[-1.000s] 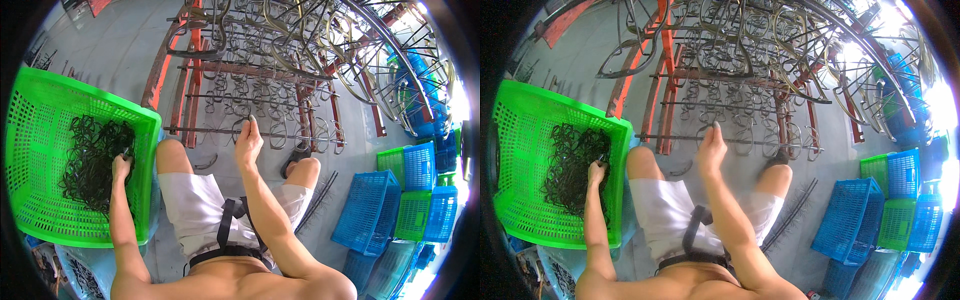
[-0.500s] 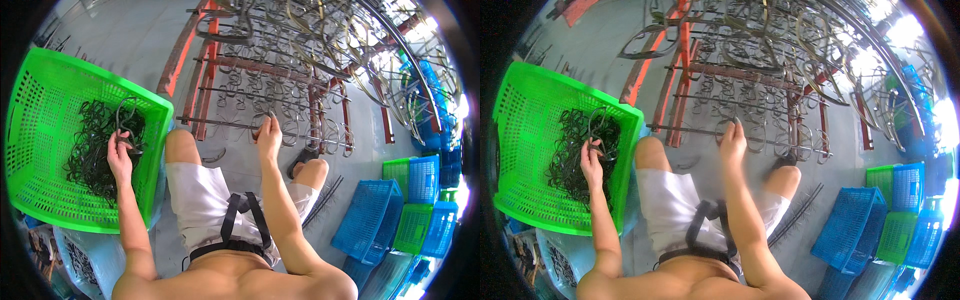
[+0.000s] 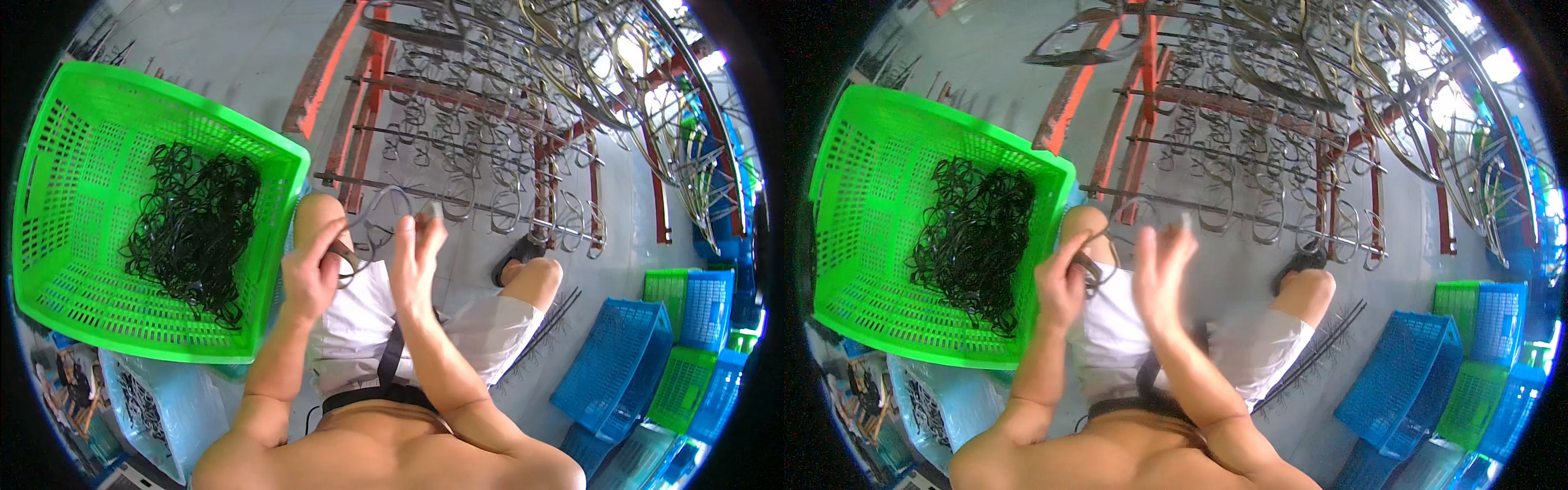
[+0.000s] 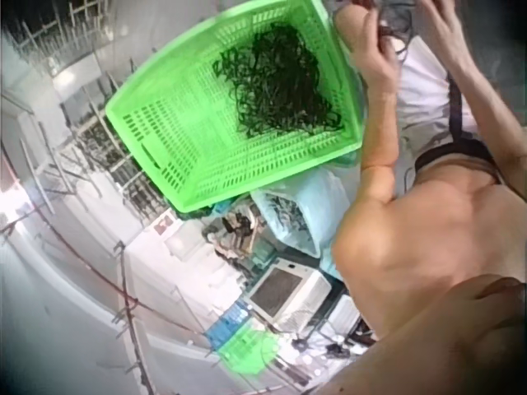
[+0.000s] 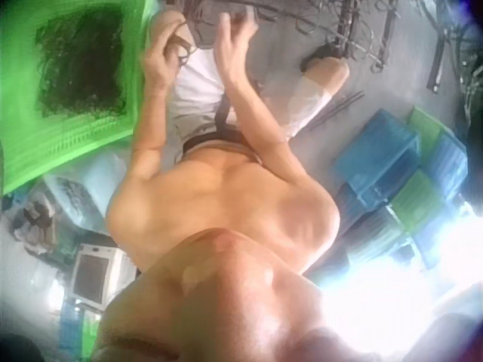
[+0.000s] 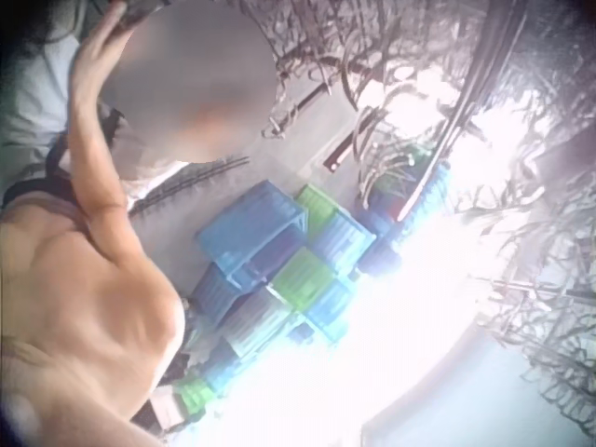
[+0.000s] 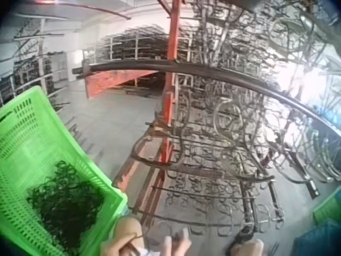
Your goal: The person repeatedly picks small black metal hooks from a green basket and attaches them to a horizontal metal rod on a red rack. The person works continuously, handling one hook at a time and securing it to the rod.
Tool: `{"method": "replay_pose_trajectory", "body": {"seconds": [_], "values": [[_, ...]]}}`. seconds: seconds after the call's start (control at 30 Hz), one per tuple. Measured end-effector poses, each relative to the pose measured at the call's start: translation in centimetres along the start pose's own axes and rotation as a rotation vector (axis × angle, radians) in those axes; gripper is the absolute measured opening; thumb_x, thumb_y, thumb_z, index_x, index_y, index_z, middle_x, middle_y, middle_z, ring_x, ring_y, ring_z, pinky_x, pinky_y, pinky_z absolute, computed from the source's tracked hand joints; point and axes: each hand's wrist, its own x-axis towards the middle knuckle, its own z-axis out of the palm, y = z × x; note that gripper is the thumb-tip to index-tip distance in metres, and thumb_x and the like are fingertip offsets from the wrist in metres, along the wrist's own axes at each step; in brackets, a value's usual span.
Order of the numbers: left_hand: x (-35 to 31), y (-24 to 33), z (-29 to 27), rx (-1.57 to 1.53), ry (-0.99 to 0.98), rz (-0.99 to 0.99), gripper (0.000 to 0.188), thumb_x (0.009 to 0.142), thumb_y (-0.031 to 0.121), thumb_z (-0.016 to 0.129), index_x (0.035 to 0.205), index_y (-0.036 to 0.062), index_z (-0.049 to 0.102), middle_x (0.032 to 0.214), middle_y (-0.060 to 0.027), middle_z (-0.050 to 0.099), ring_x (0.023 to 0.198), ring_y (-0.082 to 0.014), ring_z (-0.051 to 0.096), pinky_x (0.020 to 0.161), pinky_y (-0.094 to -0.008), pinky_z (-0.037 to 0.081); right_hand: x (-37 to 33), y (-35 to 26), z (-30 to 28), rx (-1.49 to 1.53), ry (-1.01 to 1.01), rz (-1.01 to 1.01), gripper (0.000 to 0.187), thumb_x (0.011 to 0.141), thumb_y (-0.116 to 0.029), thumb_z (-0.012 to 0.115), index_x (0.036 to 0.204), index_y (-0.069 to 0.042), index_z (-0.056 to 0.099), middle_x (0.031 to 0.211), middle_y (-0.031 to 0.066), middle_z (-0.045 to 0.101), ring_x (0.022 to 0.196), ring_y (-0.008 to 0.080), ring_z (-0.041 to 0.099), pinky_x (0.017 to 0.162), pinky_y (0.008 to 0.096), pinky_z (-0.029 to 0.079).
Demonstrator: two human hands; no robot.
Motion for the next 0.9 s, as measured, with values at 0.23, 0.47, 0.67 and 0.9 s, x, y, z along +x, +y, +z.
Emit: {"method": "replay_pose_trajectory", "body": {"seconds": [0.23,0.47,0.67,0.9], "values": [[4.8,-2.2,-1.3,-0.247,-0.386,0.071,0.032,0.079,-0.009,0.05,0.108,0.0,0.06,0.072,-0.0064,0.061,0.063,-0.0164,0.058,0.07,-0.0264,0.049,4.0,-1.7,-5.3,-0.249,-0.732,-0.068,0.023,0.09,-0.022,0.058,0.089,0.001,0.059,0.063,0.0044,0.055,0.055,0.012,0.054,0.051,0.027,0.044],[8.2,-4.5,2.0,-0.825,-0.392,-0.731,0.023,0.089,0.017,0.056,0.105,0.0014,0.058,0.063,-0.004,0.057,0.036,-0.0032,0.036,0.033,-0.0189,0.026,6.8,4.8,0.2,-0.023,0.268,0.008,0.022,0.093,-0.018,0.049,0.101,0.002,0.054,0.058,0.0018,0.05,0.049,0.0075,0.043,0.044,0.0248,0.037],[9.5,-5.2,6.2,-0.724,-0.357,-0.818,0.037,0.084,0.026,0.063,0.112,0.0016,0.056,0.07,-0.0047,0.059,0.037,-0.0043,0.038,0.033,-0.0184,0.027,7.6,4.2,3.3,-0.115,0.447,0.074,0.027,0.094,-0.017,0.043,0.114,0.0,0.05,0.065,0.0112,0.053,0.055,0.0187,0.049,0.051,0.0329,0.042],[9.7,-6.7,8.3,-0.626,-0.296,-0.75,0.025,0.087,0.026,0.059,0.099,0.0037,0.063,0.08,-0.0047,0.065,0.038,-0.006,0.044,0.032,-0.0219,0.029,8.5,5.8,3.5,-0.037,0.42,0.048,0.023,0.095,-0.02,0.041,0.089,0.0,0.05,0.06,-0.0006,0.044,0.05,0.0073,0.039,0.043,0.0248,0.034]]}}
